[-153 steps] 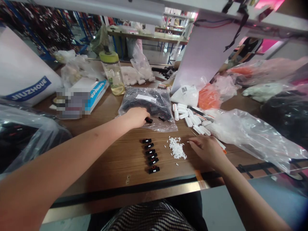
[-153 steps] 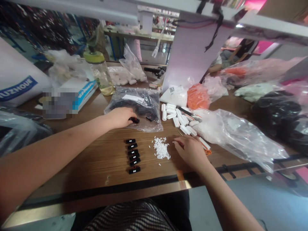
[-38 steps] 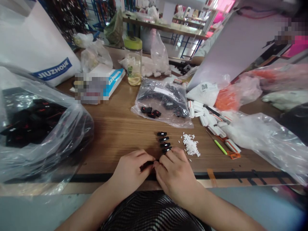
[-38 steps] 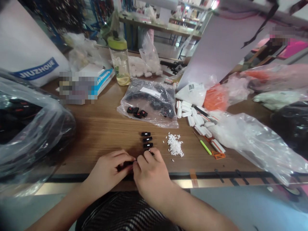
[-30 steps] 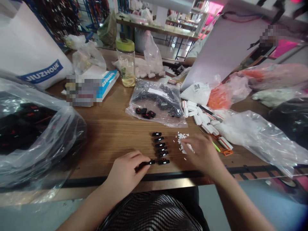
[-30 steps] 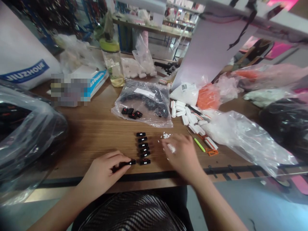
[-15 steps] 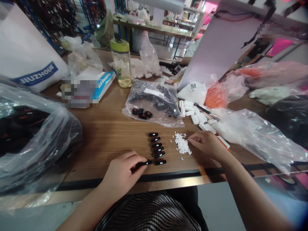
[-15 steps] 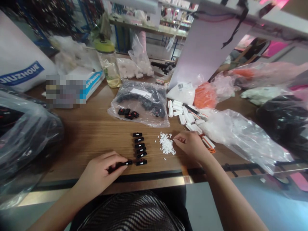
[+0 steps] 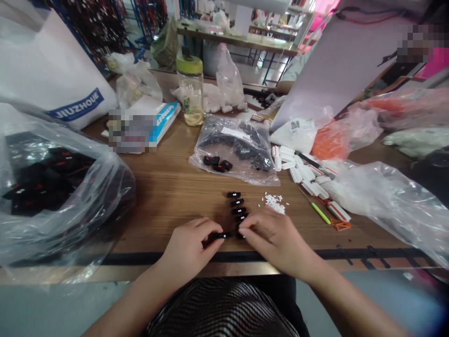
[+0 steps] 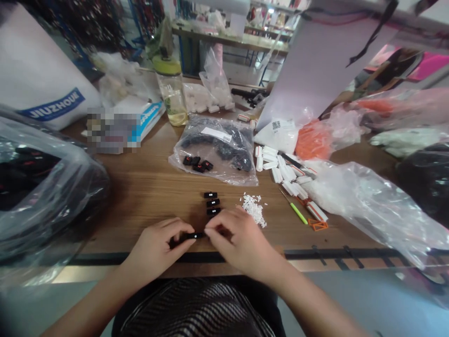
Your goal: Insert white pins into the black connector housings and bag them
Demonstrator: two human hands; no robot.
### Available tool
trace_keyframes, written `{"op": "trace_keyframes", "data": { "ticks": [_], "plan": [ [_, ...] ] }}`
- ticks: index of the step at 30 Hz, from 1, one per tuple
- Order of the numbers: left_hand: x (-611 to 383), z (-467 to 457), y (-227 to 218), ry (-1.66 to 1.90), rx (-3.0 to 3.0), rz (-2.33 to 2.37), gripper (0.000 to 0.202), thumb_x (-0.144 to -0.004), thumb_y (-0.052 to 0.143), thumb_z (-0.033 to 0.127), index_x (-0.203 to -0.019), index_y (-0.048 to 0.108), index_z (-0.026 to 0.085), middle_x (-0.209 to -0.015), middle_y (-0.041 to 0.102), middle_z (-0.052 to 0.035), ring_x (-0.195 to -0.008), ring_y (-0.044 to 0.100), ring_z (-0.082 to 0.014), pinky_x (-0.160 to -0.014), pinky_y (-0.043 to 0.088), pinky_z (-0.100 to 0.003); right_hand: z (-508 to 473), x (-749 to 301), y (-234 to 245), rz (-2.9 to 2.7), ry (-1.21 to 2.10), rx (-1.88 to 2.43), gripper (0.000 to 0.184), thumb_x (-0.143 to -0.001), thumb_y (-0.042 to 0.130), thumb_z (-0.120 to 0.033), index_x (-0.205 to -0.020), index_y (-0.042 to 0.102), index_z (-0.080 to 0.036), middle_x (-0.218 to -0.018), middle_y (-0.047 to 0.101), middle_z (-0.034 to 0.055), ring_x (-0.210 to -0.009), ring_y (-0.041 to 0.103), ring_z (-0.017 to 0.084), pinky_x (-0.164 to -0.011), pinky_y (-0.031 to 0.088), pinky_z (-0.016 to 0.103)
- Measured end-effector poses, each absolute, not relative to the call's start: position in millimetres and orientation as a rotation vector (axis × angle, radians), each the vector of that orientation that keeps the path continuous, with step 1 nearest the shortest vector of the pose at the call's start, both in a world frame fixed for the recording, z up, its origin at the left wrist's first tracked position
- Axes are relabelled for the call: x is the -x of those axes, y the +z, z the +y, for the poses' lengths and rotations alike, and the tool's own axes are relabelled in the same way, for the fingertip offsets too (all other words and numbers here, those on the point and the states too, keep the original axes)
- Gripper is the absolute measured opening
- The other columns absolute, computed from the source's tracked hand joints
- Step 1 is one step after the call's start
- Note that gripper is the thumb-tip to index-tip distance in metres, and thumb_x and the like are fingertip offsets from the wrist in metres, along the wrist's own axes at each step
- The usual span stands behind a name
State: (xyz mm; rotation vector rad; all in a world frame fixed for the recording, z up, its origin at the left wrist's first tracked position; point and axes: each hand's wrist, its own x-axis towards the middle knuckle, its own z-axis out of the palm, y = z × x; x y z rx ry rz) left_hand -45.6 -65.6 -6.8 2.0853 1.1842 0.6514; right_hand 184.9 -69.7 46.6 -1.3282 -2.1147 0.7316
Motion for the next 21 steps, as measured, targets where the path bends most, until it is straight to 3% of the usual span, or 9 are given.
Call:
{"op": "trace_keyframes", "data": {
  "ticks": [5,21],
  "plan": [
    [45.5,-67.0,-3.4,0.613,-2.083,1.207,0.006,-0.085,0.069,0.016,-0.085,0.066,0.021,-0.080,0.065,0.0015,-0.072,0.059,-0.0155,-0.065,0.041,-0.027,-67.4,-155.0,34.4,-2.298,0.672,1.188,0.012,-0.093,0.059,-0.020,-0.084,0.066,-0.020,-0.095,0.070,0.0010,-0.090,0.061,0.015,-0.085,0.038,0.035],
    [46.3,-66.5,-4.3,0.592,-2.060,1.184,0.009,-0.086,0.066,0.013,-0.086,0.064,0.022,-0.083,0.065,0.0019,-0.079,0.060,-0.0168,-0.069,0.041,-0.029,-68.8,-148.7,27.3,-2.472,0.402,1.296,0.018,-0.096,0.054,-0.022,-0.082,0.066,-0.019,-0.088,0.067,0.0041,-0.086,0.055,0.020,-0.082,0.034,0.036]
  ]
}}
